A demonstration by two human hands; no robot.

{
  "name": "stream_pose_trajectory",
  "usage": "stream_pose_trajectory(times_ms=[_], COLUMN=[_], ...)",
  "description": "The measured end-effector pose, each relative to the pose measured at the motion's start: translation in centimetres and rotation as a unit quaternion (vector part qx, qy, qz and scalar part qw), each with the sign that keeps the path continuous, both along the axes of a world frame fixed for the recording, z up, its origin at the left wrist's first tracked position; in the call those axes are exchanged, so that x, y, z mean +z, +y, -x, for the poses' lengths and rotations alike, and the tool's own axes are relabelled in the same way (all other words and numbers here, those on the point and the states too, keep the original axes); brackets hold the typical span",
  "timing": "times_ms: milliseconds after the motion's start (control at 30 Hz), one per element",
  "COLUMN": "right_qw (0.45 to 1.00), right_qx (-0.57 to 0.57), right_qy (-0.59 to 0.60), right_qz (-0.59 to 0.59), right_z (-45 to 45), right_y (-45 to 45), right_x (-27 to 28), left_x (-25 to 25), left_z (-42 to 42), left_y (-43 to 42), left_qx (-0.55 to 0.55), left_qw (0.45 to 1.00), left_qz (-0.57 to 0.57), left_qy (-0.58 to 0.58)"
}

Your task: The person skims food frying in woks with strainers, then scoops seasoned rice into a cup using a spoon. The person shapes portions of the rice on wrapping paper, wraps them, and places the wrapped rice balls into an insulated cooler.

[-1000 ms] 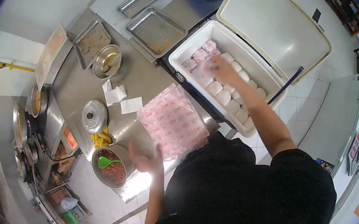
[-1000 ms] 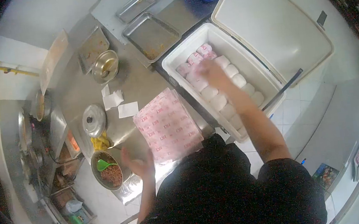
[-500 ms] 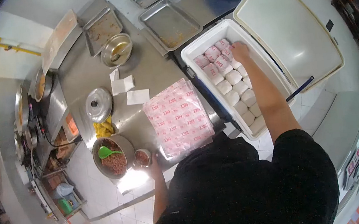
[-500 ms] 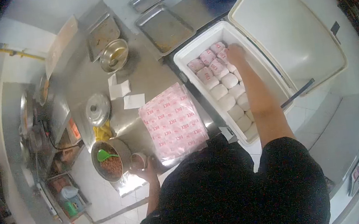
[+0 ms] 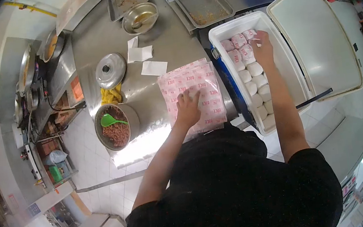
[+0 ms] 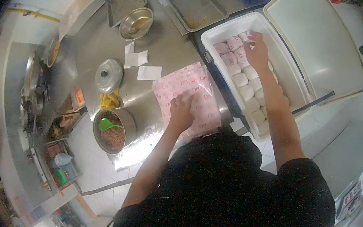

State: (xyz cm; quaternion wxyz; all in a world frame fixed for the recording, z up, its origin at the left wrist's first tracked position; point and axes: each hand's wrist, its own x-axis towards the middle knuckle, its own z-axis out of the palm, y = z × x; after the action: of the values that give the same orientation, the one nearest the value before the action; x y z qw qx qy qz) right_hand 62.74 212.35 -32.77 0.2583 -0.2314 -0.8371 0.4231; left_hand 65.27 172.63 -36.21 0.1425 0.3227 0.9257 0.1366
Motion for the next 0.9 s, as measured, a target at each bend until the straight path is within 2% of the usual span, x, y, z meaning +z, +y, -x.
stream_pose_trajectory(times_ms=[67, 167, 267, 300, 367, 400, 433, 467, 500, 533, 567, 633, 667, 733, 767, 800, 900], right_qw=[1.000, 0.996, 0.979, 0.982, 0.984, 0.983, 0.972, 0.950, 0.925, 0.903, 0.888, 0.868, 0.864, 0.855, 0.850, 0.844, 0.822], right_qx=[0.018, 0.024, 0.033, 0.059, 0.106, 0.169, 0.230, 0.301, 0.358, 0.407, 0.424, 0.428, 0.416, 0.402, 0.402, 0.401, 0.450], right_qy=[0.021, 0.022, 0.117, 0.109, 0.087, 0.068, 0.054, 0.077, 0.121, 0.079, 0.050, 0.005, -0.009, -0.053, -0.086, -0.120, -0.244], right_qz=[-0.001, -0.086, -0.164, -0.140, -0.111, 0.018, 0.009, 0.043, -0.047, -0.117, -0.169, -0.252, -0.284, -0.324, -0.330, -0.335, -0.250], right_z=[0.5, 0.6, 1.0, 1.1, 0.7, 0.9, 1.1, 1.0, 1.6, 2.1, 2.6, 3.6, 4.6, 6.5, 7.2, 8.0, 11.0], right_y=[-0.7, -2.7, -8.6, -12.2, -19.5, -23.5, -27.9, -33.1, -37.8, -42.8, -47.4, -53.6, -56.1, -59.4, -60.2, -60.7, -61.0], right_x=[0.5, 2.2, 5.9, 7.5, 11.0, 10.8, 11.1, 9.9, 8.5, 7.9, 8.1, 6.7, 4.6, 3.8, 3.9, 3.9, 2.5], left_x=[-0.2, -0.8, -1.2, 2.5, 7.6, 9.0, 10.0, 10.0, 10.0, 11.7, 11.7, 11.7, 10.7, 8.8, 7.1, 6.4, 3.7], left_z=[0.0, 0.5, 0.8, 0.2, -1.5, -2.9, -4.3, -4.9, -5.4, -5.0, -4.9, -4.7, -3.7, -1.5, -0.3, 1.1, 5.2], left_y=[0.9, -0.2, -3.5, -5.2, -10.2, -12.4, -15.2, -18.0, -20.8, -23.4, -26.6, -33.1, -35.6, -39.6, -41.2, -42.7, -45.8], left_qx=[0.011, -0.009, -0.019, -0.008, 0.081, 0.118, 0.207, 0.343, 0.470, 0.504, 0.468, 0.355, 0.399, 0.479, 0.518, 0.518, 0.513], left_qw=[1.000, 0.998, 0.986, 0.978, 0.945, 0.915, 0.908, 0.826, 0.692, 0.653, 0.569, 0.360, 0.383, 0.420, 0.472, 0.465, 0.462], left_qz=[-0.003, -0.057, -0.161, -0.193, -0.316, -0.386, -0.363, -0.439, -0.528, -0.556, -0.667, -0.852, -0.830, -0.769, -0.705, -0.713, -0.724], left_qy=[-0.009, -0.015, 0.040, 0.076, 0.024, -0.003, 0.006, -0.086, -0.144, -0.105, -0.114, -0.135, -0.073, 0.050, 0.106, 0.084, 0.020])
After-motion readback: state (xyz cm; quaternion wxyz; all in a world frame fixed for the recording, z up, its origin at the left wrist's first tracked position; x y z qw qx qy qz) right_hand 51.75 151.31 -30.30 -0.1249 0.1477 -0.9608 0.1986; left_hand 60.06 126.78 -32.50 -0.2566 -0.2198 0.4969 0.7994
